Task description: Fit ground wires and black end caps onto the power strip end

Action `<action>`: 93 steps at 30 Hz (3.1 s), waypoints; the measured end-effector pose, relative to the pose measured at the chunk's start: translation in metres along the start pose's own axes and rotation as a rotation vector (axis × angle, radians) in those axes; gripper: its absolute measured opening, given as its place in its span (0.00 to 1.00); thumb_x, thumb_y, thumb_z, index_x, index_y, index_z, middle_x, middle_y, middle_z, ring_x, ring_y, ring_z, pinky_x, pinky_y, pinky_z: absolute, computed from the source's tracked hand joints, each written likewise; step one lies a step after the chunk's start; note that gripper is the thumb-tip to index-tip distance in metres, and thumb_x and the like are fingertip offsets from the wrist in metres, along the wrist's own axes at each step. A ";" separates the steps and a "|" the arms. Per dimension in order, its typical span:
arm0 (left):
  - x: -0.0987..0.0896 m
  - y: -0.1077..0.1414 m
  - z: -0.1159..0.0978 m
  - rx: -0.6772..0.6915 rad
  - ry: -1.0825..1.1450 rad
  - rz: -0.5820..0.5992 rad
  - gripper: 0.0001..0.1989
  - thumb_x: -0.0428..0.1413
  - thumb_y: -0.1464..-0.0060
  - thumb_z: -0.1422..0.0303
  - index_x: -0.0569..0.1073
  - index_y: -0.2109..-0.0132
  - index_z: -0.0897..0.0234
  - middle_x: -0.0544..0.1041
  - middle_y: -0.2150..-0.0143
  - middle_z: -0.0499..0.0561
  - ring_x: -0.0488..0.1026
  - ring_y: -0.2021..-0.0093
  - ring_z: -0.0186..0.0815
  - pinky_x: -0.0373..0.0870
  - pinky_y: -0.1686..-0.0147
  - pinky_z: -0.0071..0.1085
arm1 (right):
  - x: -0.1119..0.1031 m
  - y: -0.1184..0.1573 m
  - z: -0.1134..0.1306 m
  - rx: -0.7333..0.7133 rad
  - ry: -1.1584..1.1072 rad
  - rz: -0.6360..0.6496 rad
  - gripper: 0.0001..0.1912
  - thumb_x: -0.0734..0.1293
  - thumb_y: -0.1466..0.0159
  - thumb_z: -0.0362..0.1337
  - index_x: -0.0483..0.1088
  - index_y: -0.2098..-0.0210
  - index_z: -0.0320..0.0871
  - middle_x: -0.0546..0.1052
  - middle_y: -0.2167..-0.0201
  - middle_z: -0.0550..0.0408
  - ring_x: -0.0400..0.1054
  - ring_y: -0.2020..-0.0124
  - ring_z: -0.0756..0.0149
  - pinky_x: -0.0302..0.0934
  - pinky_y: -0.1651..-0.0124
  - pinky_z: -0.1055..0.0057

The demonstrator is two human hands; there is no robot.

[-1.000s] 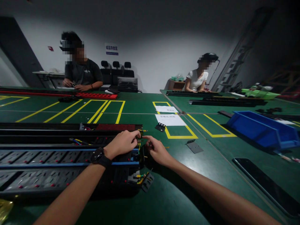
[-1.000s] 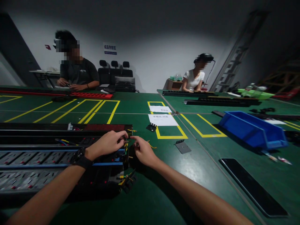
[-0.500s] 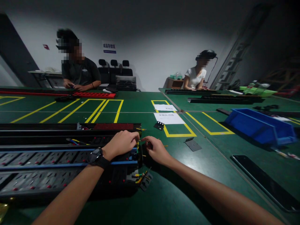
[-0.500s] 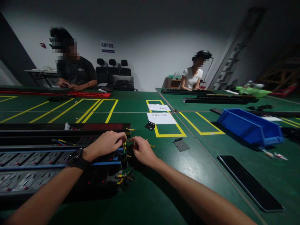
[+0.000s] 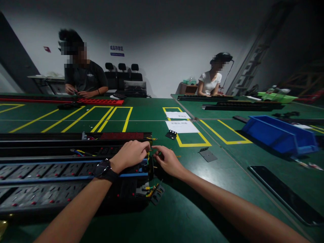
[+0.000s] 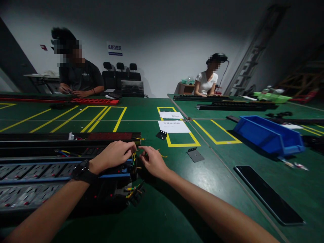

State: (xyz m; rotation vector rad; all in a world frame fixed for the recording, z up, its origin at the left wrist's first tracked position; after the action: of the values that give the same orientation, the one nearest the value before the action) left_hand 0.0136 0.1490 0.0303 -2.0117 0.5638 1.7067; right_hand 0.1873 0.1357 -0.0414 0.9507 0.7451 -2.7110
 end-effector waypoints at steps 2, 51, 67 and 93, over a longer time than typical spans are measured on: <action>0.001 0.000 0.000 -0.003 -0.031 0.002 0.16 0.47 0.35 0.70 0.78 0.49 0.58 0.84 0.59 0.55 0.80 0.60 0.43 0.68 0.60 0.35 | 0.000 0.000 0.001 0.008 0.011 0.023 0.18 0.66 0.30 0.30 0.74 0.42 0.43 0.78 0.61 0.52 0.72 0.60 0.61 0.63 0.55 0.64; -0.003 0.001 -0.020 -0.235 -0.138 0.039 0.15 0.51 0.40 0.62 0.82 0.62 0.62 0.84 0.59 0.59 0.82 0.58 0.52 0.74 0.60 0.42 | -0.015 -0.007 -0.003 0.203 -0.261 -0.142 0.24 0.58 0.27 0.53 0.78 0.58 0.42 0.76 0.73 0.56 0.66 0.77 0.66 0.57 0.73 0.71; -0.001 0.002 -0.018 -0.222 -0.109 0.014 0.16 0.50 0.39 0.62 0.82 0.62 0.63 0.83 0.58 0.61 0.80 0.61 0.48 0.70 0.62 0.40 | -0.161 -0.027 -0.040 0.396 0.945 0.364 0.16 0.67 0.30 0.46 0.84 0.59 0.42 0.84 0.59 0.39 0.78 0.60 0.53 0.63 0.61 0.67; 0.003 0.003 -0.014 -0.197 -0.099 -0.010 0.16 0.50 0.39 0.61 0.81 0.61 0.62 0.83 0.56 0.62 0.81 0.60 0.49 0.71 0.60 0.41 | -0.135 -0.041 -0.008 0.155 0.178 0.096 0.06 0.64 0.30 0.36 0.72 0.60 0.44 0.78 0.67 0.54 0.72 0.69 0.66 0.64 0.67 0.72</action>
State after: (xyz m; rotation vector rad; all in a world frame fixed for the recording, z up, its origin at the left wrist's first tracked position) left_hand 0.0240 0.1388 0.0291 -2.0426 0.3644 1.9089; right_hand 0.2838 0.1746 0.0539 1.2416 0.5080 -2.6562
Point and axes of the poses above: each hand's wrist, its own y-axis away from the middle knuckle, its own x-axis out of the palm, z = x × y, the point moved 4 cm from there along -y, towards the middle knuckle
